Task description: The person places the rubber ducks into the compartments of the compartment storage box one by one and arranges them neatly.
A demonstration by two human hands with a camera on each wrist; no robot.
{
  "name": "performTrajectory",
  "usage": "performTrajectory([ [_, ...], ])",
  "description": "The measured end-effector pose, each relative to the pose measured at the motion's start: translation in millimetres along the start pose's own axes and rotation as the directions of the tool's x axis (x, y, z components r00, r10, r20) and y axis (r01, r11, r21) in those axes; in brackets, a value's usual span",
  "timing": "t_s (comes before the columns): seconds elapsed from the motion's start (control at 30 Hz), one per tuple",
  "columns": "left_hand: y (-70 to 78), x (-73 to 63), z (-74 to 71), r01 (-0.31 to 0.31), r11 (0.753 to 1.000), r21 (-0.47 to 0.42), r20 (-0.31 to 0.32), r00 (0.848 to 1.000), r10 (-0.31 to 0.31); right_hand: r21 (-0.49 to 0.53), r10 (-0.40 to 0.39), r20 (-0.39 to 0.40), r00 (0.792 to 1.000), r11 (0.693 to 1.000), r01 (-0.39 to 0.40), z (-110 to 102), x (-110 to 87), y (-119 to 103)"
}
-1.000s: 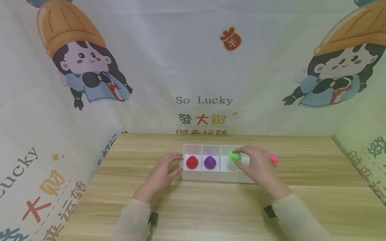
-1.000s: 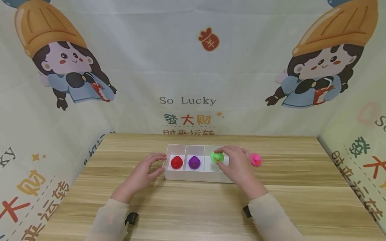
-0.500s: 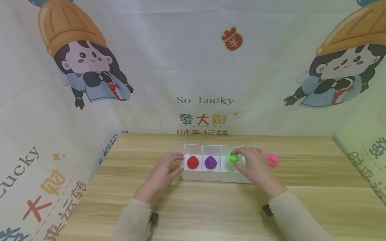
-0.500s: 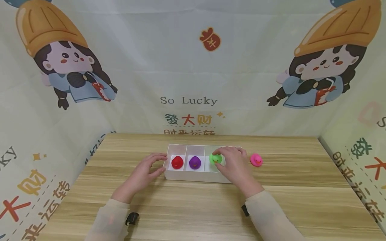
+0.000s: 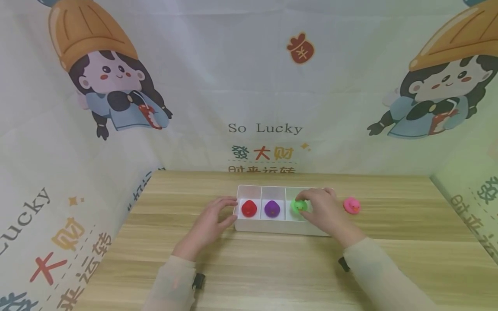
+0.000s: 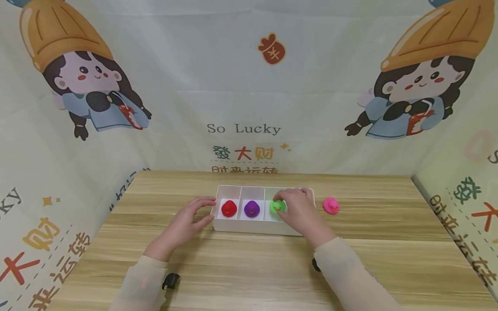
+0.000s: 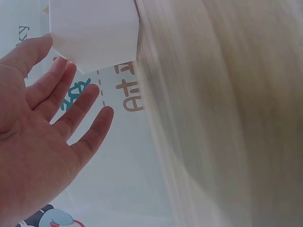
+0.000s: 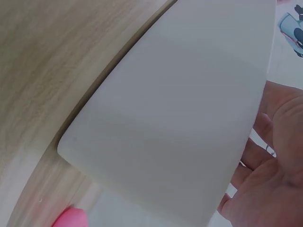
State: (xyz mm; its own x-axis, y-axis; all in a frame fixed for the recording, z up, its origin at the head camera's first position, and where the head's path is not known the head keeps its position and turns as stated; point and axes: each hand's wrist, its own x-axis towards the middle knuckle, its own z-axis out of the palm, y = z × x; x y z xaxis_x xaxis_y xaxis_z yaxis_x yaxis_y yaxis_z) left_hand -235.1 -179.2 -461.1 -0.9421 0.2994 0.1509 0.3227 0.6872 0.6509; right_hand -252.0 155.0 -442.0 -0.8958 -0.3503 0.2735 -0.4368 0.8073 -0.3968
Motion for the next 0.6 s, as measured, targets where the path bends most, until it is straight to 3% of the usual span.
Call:
performTrajectory([
  [0.6, -0.7, 0.4, -0.3, 0.007, 1.000, -0.004, 0.001, 1.000, -0.007, -0.125, 0.003, 0.119, 0.993, 0.992, 0.012, 5, 14.3, -1],
])
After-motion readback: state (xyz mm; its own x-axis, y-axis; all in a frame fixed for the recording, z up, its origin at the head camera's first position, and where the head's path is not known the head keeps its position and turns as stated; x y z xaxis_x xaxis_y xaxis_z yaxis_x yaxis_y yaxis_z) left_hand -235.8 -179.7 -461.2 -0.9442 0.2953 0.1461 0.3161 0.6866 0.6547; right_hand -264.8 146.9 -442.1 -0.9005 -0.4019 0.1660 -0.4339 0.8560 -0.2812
